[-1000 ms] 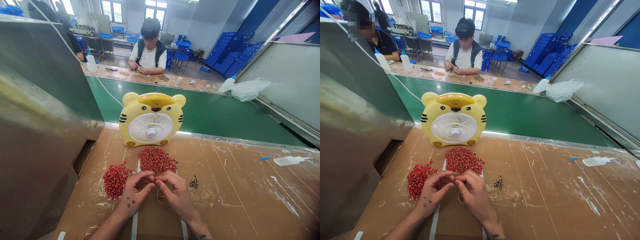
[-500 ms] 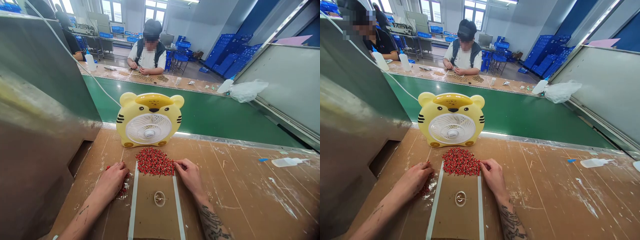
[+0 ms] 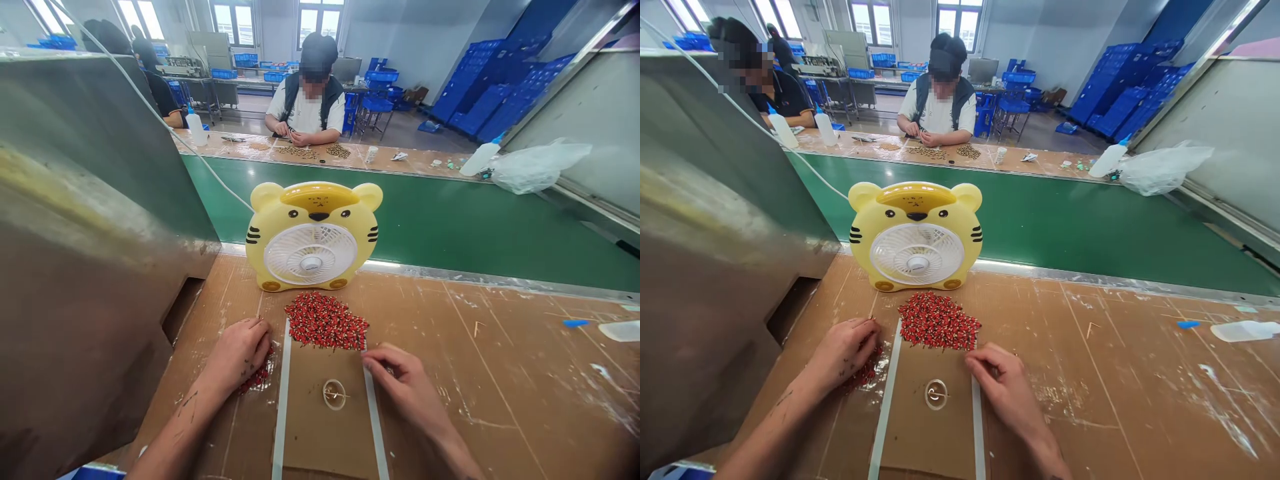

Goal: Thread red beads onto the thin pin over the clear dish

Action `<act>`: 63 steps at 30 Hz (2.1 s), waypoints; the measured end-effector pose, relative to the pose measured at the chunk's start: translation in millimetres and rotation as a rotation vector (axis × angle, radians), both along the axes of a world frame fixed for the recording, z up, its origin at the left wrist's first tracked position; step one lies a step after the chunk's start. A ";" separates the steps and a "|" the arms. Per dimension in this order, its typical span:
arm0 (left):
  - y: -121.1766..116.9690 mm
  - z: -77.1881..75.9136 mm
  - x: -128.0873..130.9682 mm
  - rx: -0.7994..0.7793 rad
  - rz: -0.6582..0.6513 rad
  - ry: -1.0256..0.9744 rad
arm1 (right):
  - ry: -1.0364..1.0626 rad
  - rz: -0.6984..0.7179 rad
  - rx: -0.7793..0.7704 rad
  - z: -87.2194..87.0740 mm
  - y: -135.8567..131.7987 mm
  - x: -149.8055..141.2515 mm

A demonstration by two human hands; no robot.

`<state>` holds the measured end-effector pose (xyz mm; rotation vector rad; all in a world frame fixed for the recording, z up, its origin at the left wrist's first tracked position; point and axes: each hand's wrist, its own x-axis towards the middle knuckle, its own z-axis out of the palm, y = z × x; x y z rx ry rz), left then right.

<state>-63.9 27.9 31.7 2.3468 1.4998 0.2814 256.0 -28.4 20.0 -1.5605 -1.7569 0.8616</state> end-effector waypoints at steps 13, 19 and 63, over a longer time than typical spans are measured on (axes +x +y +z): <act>-15.8 -5.3 49.6 -0.702 0.387 -1.285 | 0.044 0.261 0.110 -5.5 -25.0 -27.8; -20.5 -17.3 60.6 -0.895 0.353 -1.464 | -0.081 0.314 0.320 -8.2 -25.5 -35.6; -30.3 -34.7 63.8 -1.035 0.283 -1.410 | 0.151 0.147 0.299 2.1 2.5 -34.2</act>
